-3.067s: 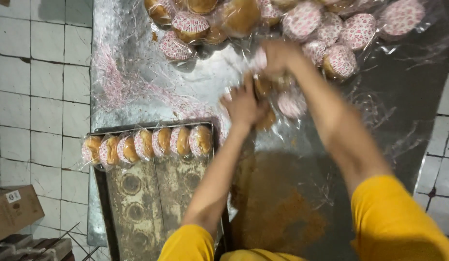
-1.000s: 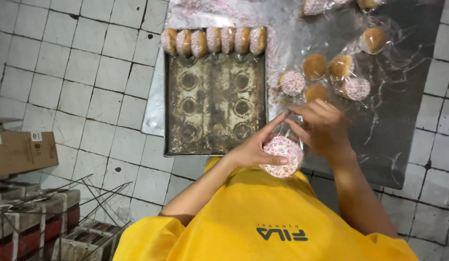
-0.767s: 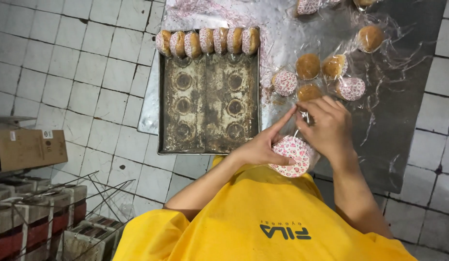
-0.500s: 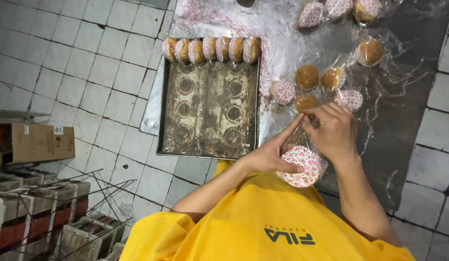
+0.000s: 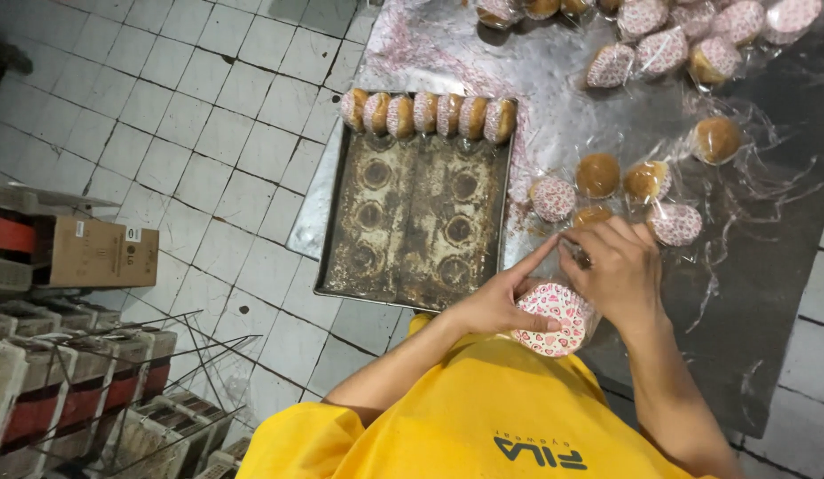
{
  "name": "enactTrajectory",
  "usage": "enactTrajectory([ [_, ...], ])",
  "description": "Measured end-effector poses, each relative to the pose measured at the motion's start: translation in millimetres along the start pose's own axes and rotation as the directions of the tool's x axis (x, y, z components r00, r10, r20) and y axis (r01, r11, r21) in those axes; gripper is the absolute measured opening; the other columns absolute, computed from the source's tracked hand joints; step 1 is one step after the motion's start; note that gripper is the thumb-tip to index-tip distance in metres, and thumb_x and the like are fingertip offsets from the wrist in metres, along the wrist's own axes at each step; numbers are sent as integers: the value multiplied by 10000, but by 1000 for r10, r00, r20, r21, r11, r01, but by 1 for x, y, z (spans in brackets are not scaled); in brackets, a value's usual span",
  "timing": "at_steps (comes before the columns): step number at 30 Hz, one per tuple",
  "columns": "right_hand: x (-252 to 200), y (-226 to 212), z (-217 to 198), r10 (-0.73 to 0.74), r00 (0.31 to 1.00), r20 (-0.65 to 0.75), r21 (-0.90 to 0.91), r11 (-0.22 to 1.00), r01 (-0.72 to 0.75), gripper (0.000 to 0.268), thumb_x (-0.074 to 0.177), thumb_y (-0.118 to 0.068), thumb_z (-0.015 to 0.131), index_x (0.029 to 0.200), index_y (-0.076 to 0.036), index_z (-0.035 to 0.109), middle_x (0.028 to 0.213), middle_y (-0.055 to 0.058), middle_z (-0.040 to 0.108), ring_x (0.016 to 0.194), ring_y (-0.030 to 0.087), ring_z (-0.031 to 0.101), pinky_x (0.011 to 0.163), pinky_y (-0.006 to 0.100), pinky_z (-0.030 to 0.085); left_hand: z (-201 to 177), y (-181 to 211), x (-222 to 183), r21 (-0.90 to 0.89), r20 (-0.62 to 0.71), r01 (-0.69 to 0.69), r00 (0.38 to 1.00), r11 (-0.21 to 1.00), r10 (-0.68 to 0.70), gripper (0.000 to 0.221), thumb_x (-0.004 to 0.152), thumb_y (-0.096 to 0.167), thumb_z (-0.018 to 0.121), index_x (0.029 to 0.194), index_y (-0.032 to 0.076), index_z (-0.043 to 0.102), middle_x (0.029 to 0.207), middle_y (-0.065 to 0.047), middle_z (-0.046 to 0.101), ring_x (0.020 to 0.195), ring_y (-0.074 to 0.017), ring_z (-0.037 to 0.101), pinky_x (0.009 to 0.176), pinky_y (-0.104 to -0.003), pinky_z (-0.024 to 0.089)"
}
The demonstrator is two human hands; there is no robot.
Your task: Packing individual pieces of bread into plastic bags and arranging them neatly on a metal tray.
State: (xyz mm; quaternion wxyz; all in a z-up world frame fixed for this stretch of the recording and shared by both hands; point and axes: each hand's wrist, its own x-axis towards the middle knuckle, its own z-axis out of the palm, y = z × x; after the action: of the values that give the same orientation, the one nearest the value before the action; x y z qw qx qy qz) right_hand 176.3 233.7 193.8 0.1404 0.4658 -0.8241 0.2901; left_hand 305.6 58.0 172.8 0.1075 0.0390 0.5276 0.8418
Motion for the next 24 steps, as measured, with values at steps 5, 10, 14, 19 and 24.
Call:
enactTrajectory([
  [5,4,-6,29,-18,999,-28,-34,999,17,104,905,-255,833,901,-177,764,786,-10,680,803,227,662,742,343,457,-11,12,-17,-44,18,-7,1000,999,8,1260,741,-15,866,1713,250,109,1305,-168,628,1080,-124,620,983,-261,543],
  [10,21,-29,42,60,984,-166,77,996,-48,124,879,-103,841,861,-175,741,799,-12,669,790,243,660,733,331,431,-33,31,-29,-23,29,-43,999,999,44,1277,704,-5,878,1706,225,120,1370,-240,582,1138,-180,608,1019,-339,530],
  [14,23,-27,46,55,988,-144,34,998,-50,111,881,-88,812,878,-171,738,817,-13,669,797,244,659,757,331,440,-43,40,-43,31,66,-34,997,999,32,1255,659,34,876,1663,131,129,1573,-401,264,1342,-516,437,1165,-542,382],
  [19,55,-90,23,112,987,116,207,969,-134,160,773,-74,837,917,-81,766,849,96,731,826,342,680,719,413,510,-68,26,-59,-17,91,-121,988,993,122,1188,730,62,852,1657,104,110,1645,-275,178,1472,-487,255,1237,-572,183],
  [24,55,-98,47,74,991,107,-79,995,-66,108,835,-192,834,904,-140,768,828,31,706,795,270,658,718,372,475,-79,56,-72,-4,137,-98,986,995,97,1192,756,35,824,1672,116,65,1630,-240,251,1506,-352,229,1251,-526,181],
])
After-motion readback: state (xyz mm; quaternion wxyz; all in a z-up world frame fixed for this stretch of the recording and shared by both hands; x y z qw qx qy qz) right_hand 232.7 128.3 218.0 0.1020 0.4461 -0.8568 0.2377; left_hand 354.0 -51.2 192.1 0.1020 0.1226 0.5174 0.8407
